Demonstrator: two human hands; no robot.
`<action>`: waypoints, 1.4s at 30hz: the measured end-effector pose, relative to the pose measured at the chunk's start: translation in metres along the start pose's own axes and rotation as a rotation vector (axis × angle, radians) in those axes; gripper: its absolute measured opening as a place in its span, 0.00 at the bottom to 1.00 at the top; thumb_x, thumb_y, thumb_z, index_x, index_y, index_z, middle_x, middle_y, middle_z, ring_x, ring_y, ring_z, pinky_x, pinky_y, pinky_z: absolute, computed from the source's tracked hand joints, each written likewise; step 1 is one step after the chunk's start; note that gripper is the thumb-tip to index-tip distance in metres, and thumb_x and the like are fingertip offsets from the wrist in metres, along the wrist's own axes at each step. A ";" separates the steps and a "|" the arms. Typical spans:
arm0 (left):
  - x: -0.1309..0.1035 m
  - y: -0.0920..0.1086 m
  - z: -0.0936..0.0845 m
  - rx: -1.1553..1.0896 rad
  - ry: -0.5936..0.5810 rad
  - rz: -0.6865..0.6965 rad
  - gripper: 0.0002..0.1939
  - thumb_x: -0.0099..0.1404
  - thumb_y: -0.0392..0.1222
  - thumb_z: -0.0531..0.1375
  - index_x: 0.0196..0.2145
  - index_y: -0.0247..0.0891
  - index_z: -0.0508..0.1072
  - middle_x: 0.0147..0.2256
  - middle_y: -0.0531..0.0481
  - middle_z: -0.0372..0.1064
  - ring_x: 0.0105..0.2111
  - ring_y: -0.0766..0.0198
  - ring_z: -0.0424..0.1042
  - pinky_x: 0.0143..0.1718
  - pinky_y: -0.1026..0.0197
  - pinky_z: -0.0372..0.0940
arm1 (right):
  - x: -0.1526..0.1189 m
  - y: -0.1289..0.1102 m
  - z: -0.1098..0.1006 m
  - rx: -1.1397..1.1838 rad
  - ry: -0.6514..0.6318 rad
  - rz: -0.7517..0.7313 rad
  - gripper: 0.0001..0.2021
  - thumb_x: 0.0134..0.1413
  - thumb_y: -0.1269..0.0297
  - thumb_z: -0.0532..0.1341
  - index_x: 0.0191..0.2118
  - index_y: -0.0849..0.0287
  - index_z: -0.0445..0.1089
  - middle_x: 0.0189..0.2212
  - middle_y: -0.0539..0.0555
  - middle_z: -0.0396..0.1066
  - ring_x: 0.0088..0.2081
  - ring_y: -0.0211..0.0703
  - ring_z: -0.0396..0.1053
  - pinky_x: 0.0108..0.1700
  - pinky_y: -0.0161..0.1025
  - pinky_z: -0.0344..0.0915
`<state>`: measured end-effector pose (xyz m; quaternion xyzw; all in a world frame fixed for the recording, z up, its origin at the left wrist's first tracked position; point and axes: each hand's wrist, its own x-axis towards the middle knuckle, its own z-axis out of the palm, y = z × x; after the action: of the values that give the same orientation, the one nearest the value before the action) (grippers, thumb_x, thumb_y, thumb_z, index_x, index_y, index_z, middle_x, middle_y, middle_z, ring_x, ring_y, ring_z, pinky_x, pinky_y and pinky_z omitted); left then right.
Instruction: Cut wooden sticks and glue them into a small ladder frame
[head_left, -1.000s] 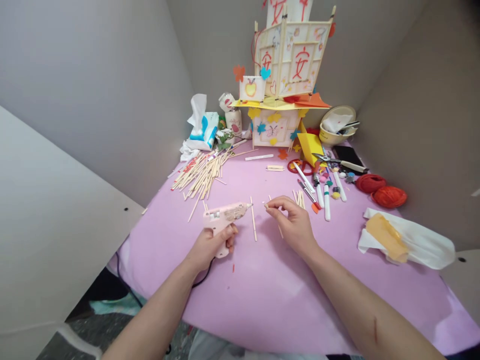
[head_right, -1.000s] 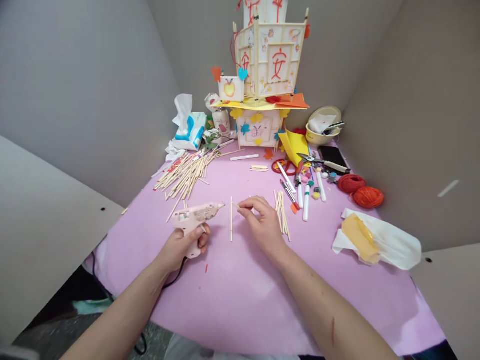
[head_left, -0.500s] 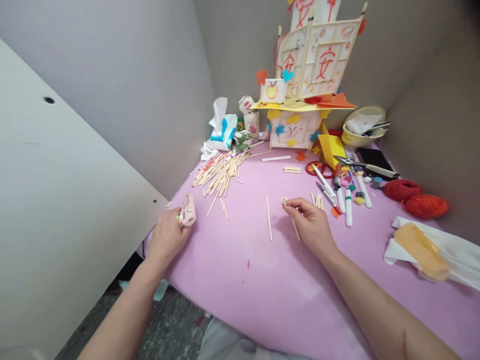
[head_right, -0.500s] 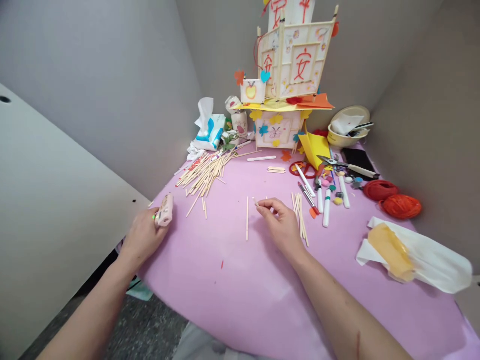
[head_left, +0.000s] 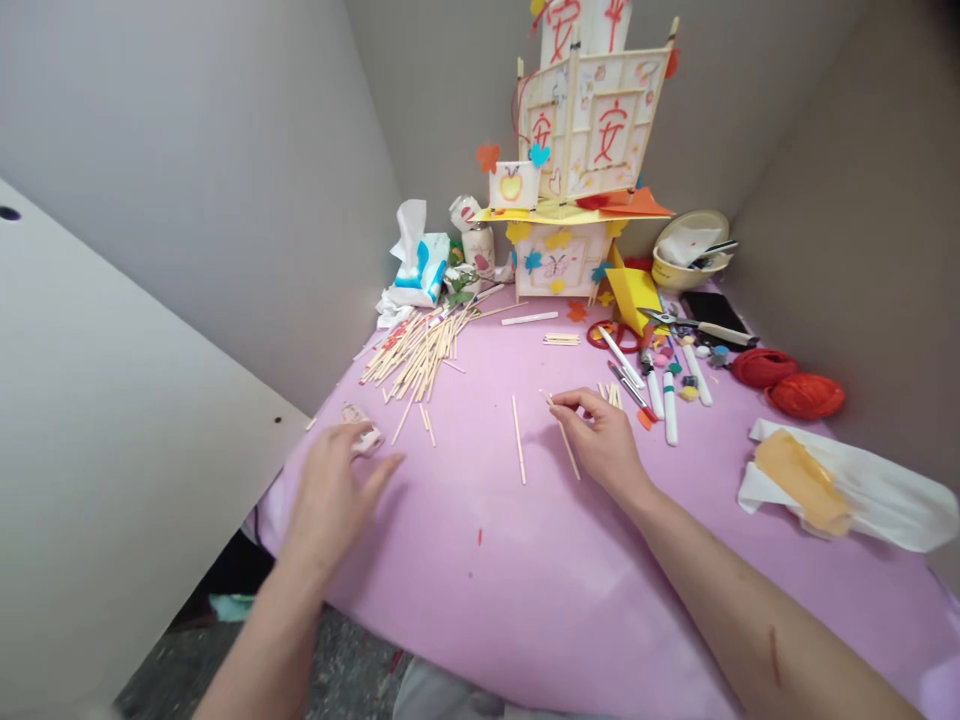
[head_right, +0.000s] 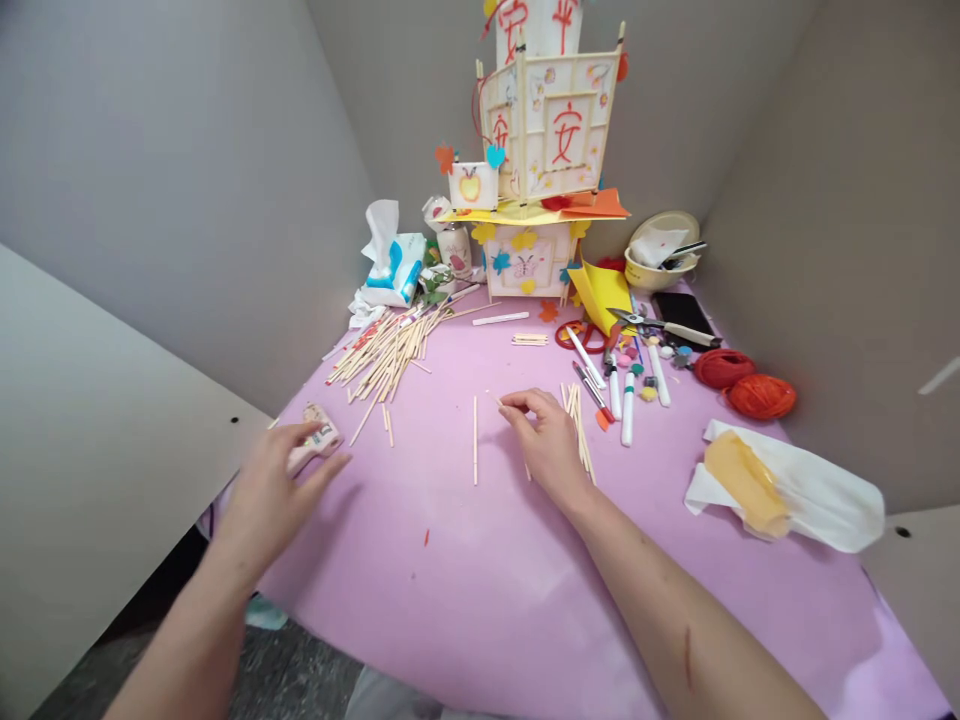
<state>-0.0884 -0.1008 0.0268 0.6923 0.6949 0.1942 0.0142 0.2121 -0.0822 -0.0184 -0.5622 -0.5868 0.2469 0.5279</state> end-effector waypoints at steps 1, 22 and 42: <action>0.001 0.022 0.007 -0.133 -0.060 0.067 0.22 0.61 0.55 0.56 0.46 0.37 0.69 0.44 0.41 0.69 0.44 0.51 0.68 0.43 0.53 0.61 | 0.003 0.000 0.002 -0.004 0.001 -0.017 0.06 0.54 0.62 0.59 0.33 0.55 0.73 0.34 0.51 0.74 0.37 0.43 0.67 0.39 0.41 0.59; 0.025 0.110 0.093 0.054 -0.230 0.316 0.10 0.65 0.39 0.51 0.28 0.36 0.68 0.29 0.45 0.68 0.33 0.57 0.67 0.35 0.57 0.59 | 0.027 0.011 0.025 -0.508 -0.200 -0.312 0.05 0.57 0.69 0.59 0.35 0.54 0.72 0.35 0.52 0.72 0.41 0.46 0.63 0.42 0.45 0.51; 0.027 0.104 0.093 -0.043 -0.254 0.302 0.05 0.63 0.39 0.54 0.30 0.37 0.66 0.30 0.47 0.65 0.35 0.57 0.65 0.37 0.55 0.58 | 0.027 0.024 0.027 -0.658 -0.260 -0.340 0.07 0.59 0.69 0.57 0.38 0.53 0.72 0.35 0.53 0.71 0.40 0.46 0.61 0.42 0.47 0.48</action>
<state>0.0368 -0.0551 -0.0227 0.8070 0.5715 0.1201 0.0873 0.2023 -0.0426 -0.0391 -0.5601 -0.7814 0.0237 0.2741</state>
